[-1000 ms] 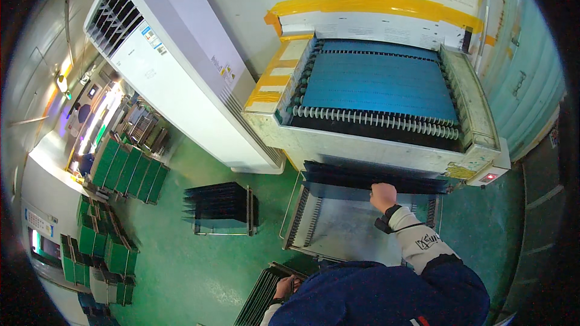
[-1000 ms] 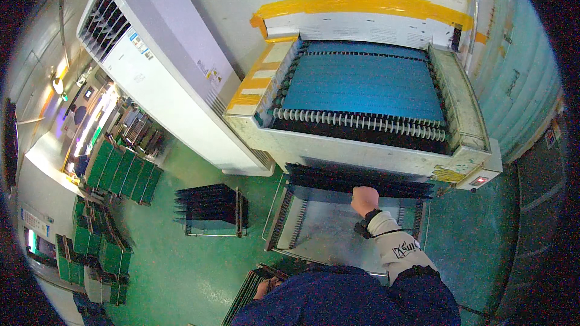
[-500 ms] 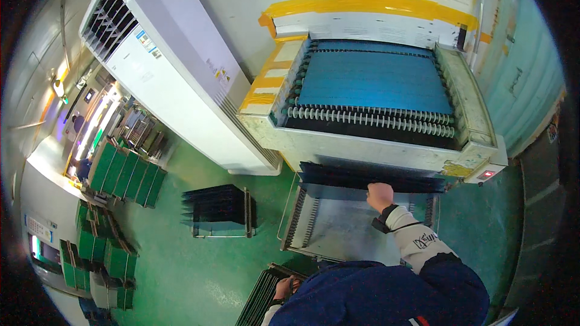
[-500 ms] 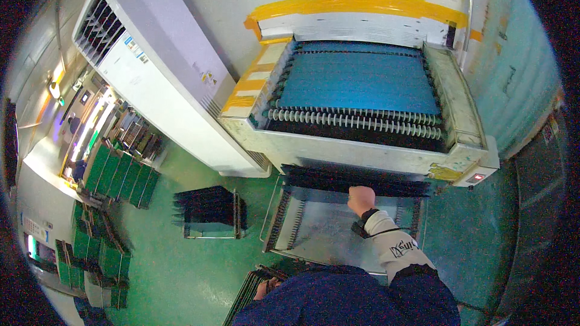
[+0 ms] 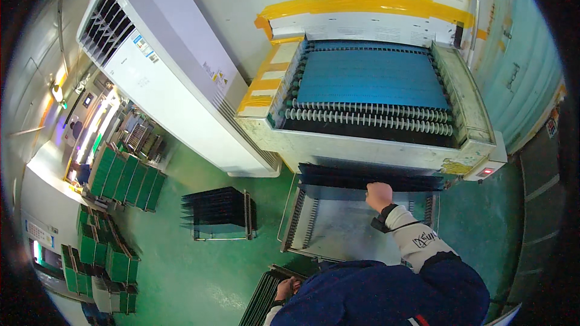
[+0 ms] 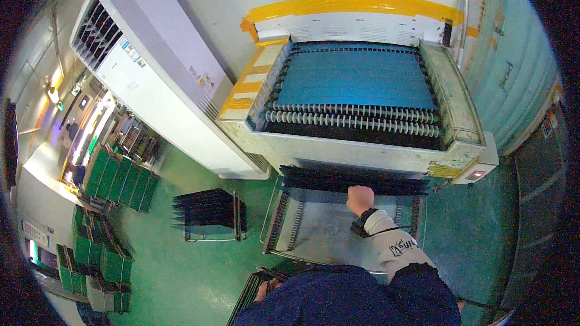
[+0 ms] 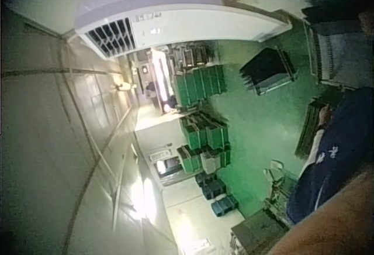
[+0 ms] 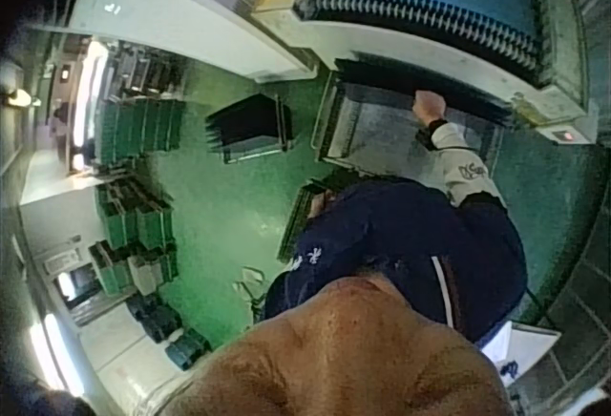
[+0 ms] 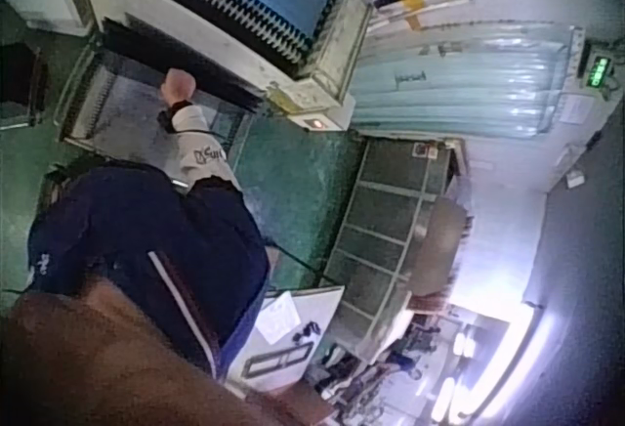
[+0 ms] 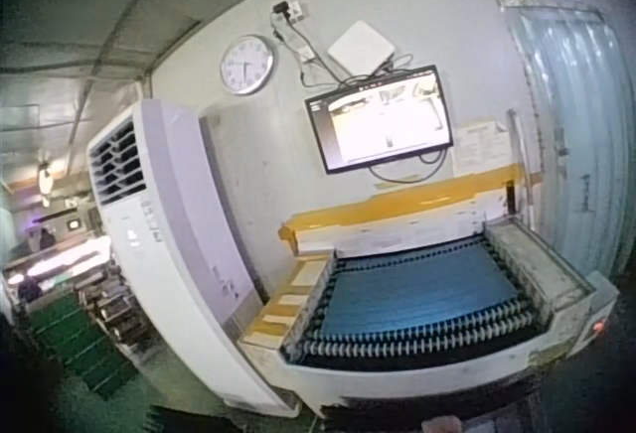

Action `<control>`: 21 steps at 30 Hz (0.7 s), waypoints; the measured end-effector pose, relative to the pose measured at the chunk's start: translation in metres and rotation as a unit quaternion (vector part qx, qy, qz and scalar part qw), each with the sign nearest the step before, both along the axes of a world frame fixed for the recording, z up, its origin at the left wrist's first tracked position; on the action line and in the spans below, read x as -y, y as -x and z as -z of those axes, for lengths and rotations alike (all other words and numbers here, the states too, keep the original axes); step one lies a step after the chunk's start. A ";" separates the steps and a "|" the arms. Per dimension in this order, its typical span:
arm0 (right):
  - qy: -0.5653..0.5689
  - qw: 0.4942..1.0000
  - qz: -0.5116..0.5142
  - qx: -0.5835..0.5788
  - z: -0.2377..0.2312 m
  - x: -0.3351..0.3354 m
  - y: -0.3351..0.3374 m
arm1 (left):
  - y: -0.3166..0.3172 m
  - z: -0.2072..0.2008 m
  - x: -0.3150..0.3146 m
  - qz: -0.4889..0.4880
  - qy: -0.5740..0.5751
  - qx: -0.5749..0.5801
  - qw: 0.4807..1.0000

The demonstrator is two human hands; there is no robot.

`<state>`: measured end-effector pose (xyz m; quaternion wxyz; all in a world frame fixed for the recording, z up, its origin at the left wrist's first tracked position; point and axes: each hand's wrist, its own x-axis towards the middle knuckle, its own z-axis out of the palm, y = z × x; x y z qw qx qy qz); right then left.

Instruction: Load blue industrial sheets into a processing machine and then unload them into a storage rack.

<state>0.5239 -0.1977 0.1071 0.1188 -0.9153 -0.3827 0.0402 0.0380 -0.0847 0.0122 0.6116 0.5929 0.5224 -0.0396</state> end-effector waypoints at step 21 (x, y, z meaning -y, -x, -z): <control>0.003 1.000 0.002 -0.009 -0.001 -0.001 0.000 | 0.008 0.017 -0.004 0.054 -0.024 0.032 0.998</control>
